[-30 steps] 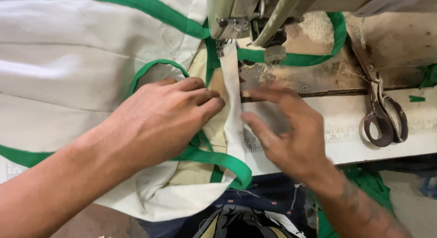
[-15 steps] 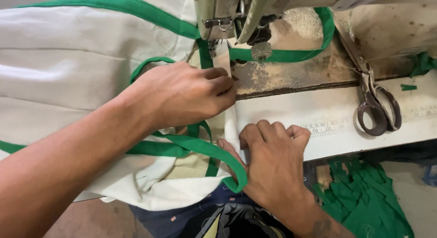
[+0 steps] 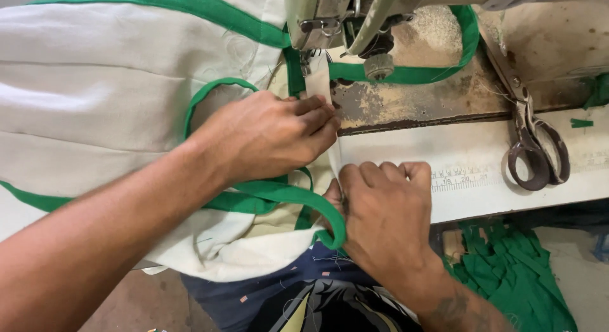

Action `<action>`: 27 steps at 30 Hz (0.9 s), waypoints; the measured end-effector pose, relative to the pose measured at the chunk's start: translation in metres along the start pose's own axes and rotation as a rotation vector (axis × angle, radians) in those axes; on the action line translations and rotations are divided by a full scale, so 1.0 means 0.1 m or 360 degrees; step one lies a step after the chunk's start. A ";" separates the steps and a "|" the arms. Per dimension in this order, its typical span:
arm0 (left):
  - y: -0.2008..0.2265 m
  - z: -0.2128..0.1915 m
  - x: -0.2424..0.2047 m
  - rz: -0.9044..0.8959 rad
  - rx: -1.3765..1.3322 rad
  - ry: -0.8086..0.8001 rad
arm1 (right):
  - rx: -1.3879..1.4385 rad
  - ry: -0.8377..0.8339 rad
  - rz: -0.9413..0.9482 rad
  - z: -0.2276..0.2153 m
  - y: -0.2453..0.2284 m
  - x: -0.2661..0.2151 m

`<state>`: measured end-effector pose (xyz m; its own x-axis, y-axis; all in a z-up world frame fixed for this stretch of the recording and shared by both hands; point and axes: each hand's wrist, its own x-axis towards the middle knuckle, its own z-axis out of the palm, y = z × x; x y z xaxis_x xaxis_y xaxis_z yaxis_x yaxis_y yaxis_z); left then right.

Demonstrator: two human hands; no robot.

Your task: Sewing a green zipper onto a white bag using an industrial sewing machine

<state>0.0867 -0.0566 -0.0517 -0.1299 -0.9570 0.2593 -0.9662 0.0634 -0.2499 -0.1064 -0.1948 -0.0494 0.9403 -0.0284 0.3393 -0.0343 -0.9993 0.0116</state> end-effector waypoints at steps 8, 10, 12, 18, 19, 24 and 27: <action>0.47 -0.16 -0.19 -0.0526 -0.0609 -0.0099 | 0.0009 0.0016 -0.0441 -0.25 0.09 0.26; 0.55 -0.10 -0.19 -0.0620 -0.0631 -0.0037 | 0.0059 0.0051 -0.0471 -0.15 0.14 0.29; 0.56 -0.06 -0.20 -0.0638 -0.0642 0.0045 | 0.0604 -0.0467 -0.0412 0.05 0.25 0.30; 0.50 -0.10 -0.17 -0.0597 -0.0637 -0.0081 | 0.0866 0.0060 -0.0429 0.11 0.81 0.41; 0.47 -0.16 -0.16 -0.0601 -0.0645 -0.0083 | 0.0868 0.0052 -0.0427 0.19 0.81 0.37; 0.26 -0.41 -0.21 -0.0573 -0.0611 0.0081 | 0.0795 -0.0080 -0.0616 0.30 0.80 0.32; 0.34 -0.25 -0.42 -0.0392 -0.0432 -0.0037 | 0.0728 -0.0088 -0.0611 0.32 0.83 0.34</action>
<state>0.0535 -0.0070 -0.0477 0.1161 -0.9590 0.2587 -0.9922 -0.0999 0.0751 -0.0663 -0.2793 -0.0674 0.8734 0.3476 0.3411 0.4488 -0.8464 -0.2867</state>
